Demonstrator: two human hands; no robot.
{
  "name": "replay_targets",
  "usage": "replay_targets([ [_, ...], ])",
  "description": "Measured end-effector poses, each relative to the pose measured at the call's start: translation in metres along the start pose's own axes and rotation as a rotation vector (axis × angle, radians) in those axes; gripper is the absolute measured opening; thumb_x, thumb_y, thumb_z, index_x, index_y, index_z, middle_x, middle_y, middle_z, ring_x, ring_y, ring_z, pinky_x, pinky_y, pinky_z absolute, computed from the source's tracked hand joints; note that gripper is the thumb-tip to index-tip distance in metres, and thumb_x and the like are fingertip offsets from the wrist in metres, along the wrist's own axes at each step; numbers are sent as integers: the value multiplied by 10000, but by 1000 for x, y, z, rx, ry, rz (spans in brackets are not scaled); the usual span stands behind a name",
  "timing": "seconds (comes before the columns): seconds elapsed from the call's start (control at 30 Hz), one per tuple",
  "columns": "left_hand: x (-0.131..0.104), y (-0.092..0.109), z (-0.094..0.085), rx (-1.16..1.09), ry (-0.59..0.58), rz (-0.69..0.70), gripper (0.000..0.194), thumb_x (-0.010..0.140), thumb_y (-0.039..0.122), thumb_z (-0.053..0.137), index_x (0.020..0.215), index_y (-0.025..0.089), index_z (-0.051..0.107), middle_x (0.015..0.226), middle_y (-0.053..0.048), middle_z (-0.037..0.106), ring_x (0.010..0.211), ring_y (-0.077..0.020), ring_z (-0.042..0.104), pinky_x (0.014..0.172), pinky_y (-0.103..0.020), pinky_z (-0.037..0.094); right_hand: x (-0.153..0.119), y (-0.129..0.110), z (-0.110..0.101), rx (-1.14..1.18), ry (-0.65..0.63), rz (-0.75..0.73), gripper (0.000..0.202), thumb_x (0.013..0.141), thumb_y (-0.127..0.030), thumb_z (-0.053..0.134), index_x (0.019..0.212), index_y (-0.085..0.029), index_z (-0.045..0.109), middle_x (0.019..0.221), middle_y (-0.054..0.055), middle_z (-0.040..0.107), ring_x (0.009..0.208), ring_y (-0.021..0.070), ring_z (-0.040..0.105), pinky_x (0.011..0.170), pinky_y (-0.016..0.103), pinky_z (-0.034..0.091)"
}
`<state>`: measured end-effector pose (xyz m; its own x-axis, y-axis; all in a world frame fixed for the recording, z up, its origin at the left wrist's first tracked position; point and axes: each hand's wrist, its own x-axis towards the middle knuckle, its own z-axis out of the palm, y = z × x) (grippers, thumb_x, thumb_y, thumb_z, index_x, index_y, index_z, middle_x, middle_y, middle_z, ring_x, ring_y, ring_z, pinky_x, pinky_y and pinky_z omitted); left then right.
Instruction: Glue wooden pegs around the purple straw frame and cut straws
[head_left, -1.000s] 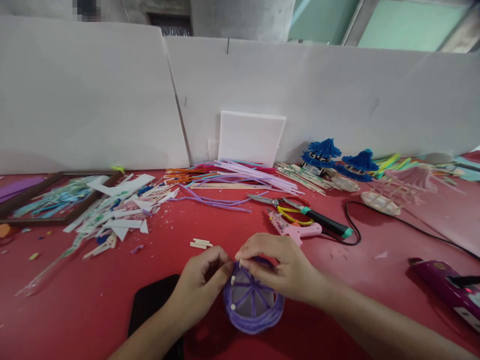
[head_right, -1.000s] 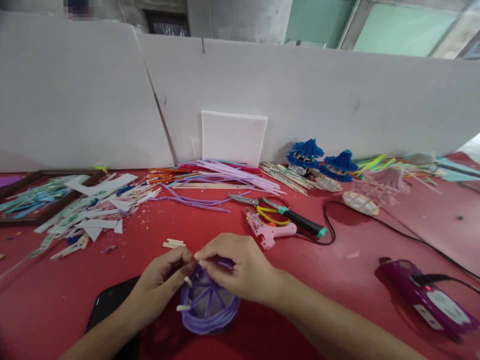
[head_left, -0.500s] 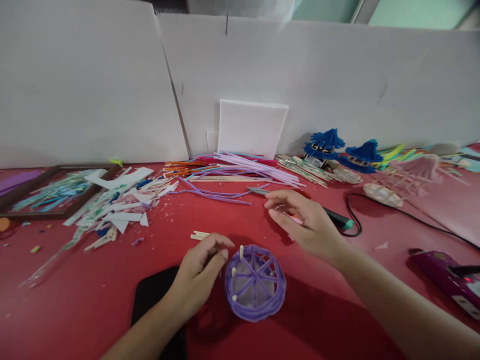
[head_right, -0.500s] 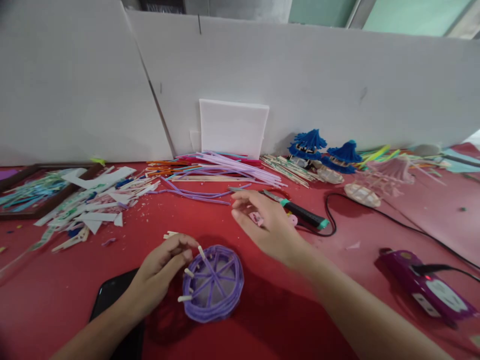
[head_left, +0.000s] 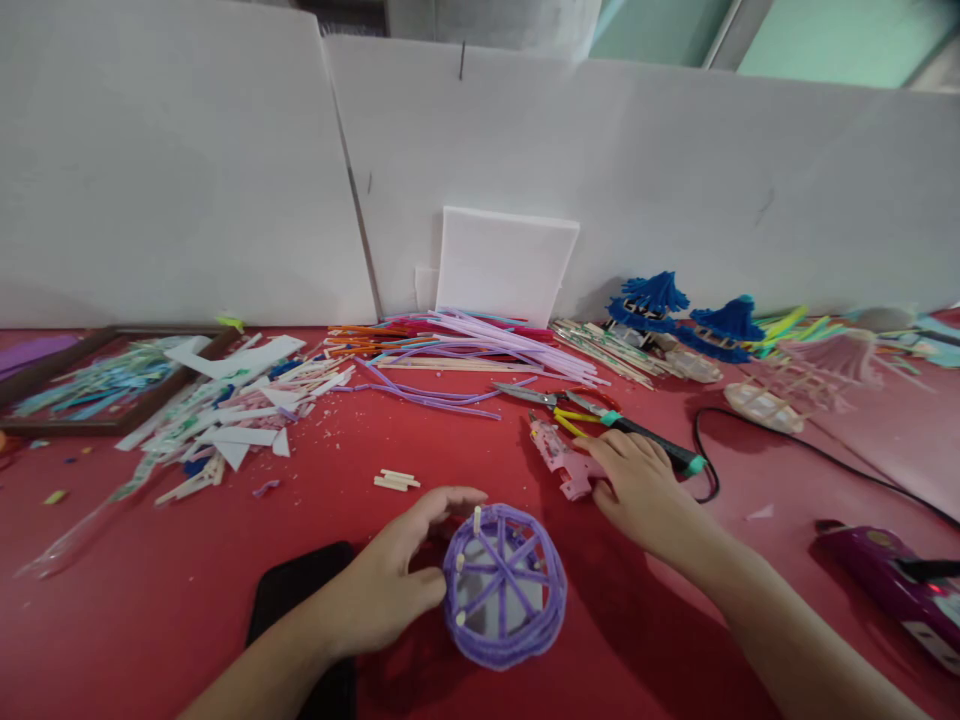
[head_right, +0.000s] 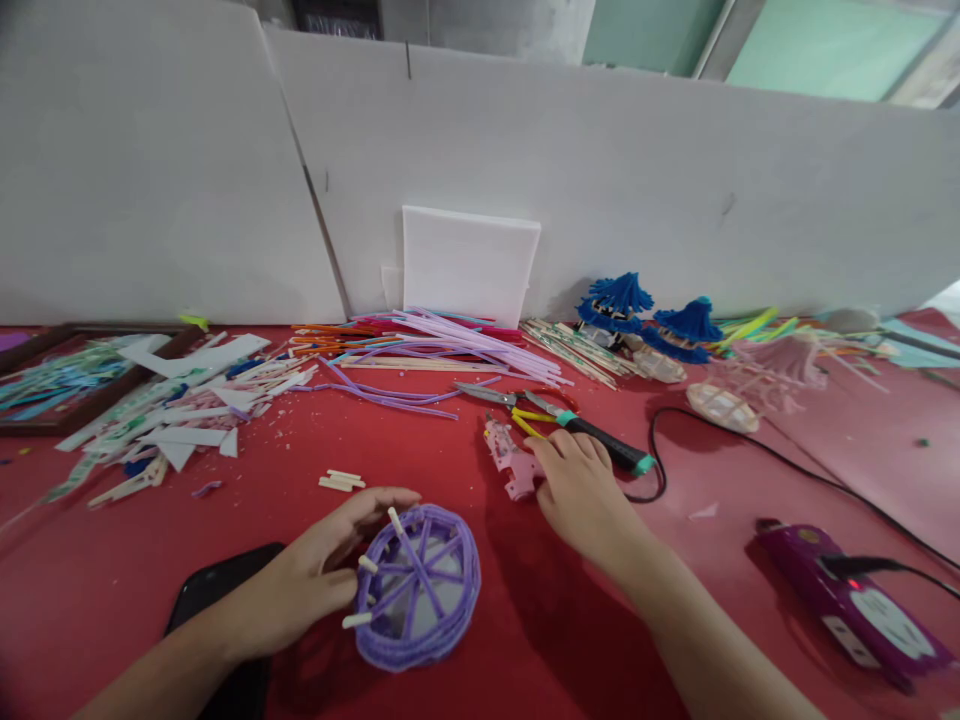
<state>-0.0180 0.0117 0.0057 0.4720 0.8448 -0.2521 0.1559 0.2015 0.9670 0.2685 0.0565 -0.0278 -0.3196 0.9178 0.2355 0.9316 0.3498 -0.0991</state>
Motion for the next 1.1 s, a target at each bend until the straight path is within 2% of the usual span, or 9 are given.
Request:
replay_targets([
  [0.13, 0, 1, 5, 73, -14, 105, 342, 821, 185, 589, 1159, 216, 553, 1174, -91, 631, 1107, -231, 582, 985, -389, 414, 2, -4, 0, 155, -32, -5, 454, 678, -52, 477, 1103, -135, 613, 1048, 128, 603, 1016, 282, 532, 927, 434, 412],
  [0.23, 5, -4, 6, 81, 31, 154, 266, 802, 180, 609, 1068, 193, 605, 1098, -92, 669, 1024, -225, 626, 931, -369, 462, 1, -15, -4, 242, -19, 34, 345, 679, -94, 533, 1006, -152, 624, 1022, 118, 620, 977, 278, 561, 879, 414, 442],
  [0.4, 13, -13, -1, 201, 452, 179, 273, 710, 210, 662, 980, 183, 636, 975, -72, 680, 855, -218, 647, 768, -325, 502, 1, -41, -12, 533, 77, 127, 122, 752, -194, 529, 856, -180, 591, 811, 63, 628, 739, 225, 592, 663, 335, 468],
  [0.47, 13, -13, -4, 228, 543, 170, 222, 757, 300, 627, 943, 180, 643, 916, -62, 682, 795, -209, 642, 734, -322, 503, 0, -51, -12, 733, 83, 184, 63, 784, -218, 524, 776, -200, 584, 724, 27, 617, 688, 204, 585, 625, 308, 457],
  [0.6, 10, -8, -4, 118, 535, 43, 315, 857, 460, 469, 904, 182, 609, 743, -11, 634, 498, -137, 536, 456, -241, 426, -3, -67, -8, 1224, 25, 432, 191, 791, -367, 597, 782, -182, 642, 654, 9, 638, 602, 173, 579, 551, 276, 445],
  [0.67, 8, -7, -2, 65, 483, 17, 328, 858, 482, 469, 892, 184, 600, 716, 8, 610, 466, -120, 504, 419, -219, 390, -4, -74, -6, 1482, 13, 562, 304, 751, -446, 643, 860, -162, 657, 588, -1, 632, 499, 149, 546, 472, 257, 410],
  [0.8, 9, -8, -1, 17, 447, 86, 314, 814, 482, 572, 830, 174, 632, 760, -4, 626, 676, -157, 584, 597, -237, 474, -3, -87, -8, 1794, -20, 665, 395, 687, -452, 720, 916, -139, 645, 525, -10, 626, 413, 117, 515, 411, 219, 363],
  [0.97, 9, -12, -4, -62, 491, 95, 433, 775, 545, 621, 979, 164, 647, 910, -57, 691, 873, -219, 621, 808, -312, 482, -1, -97, -10, 1841, 12, 652, 369, 668, -432, 732, 876, -137, 655, 474, -15, 605, 390, 118, 511, 402, 219, 363],
  [1.1, 9, -22, -10, -239, 387, 151, 565, 825, 640, 494, 1103, 168, 635, 1151, -121, 668, 1112, -276, 577, 1001, -398, 414, -1, -100, -7, 1905, 32, 635, 410, 648, -431, 764, 918, -136, 674, 490, -8, 617, 434, 140, 551, 447, 247, 415],
])
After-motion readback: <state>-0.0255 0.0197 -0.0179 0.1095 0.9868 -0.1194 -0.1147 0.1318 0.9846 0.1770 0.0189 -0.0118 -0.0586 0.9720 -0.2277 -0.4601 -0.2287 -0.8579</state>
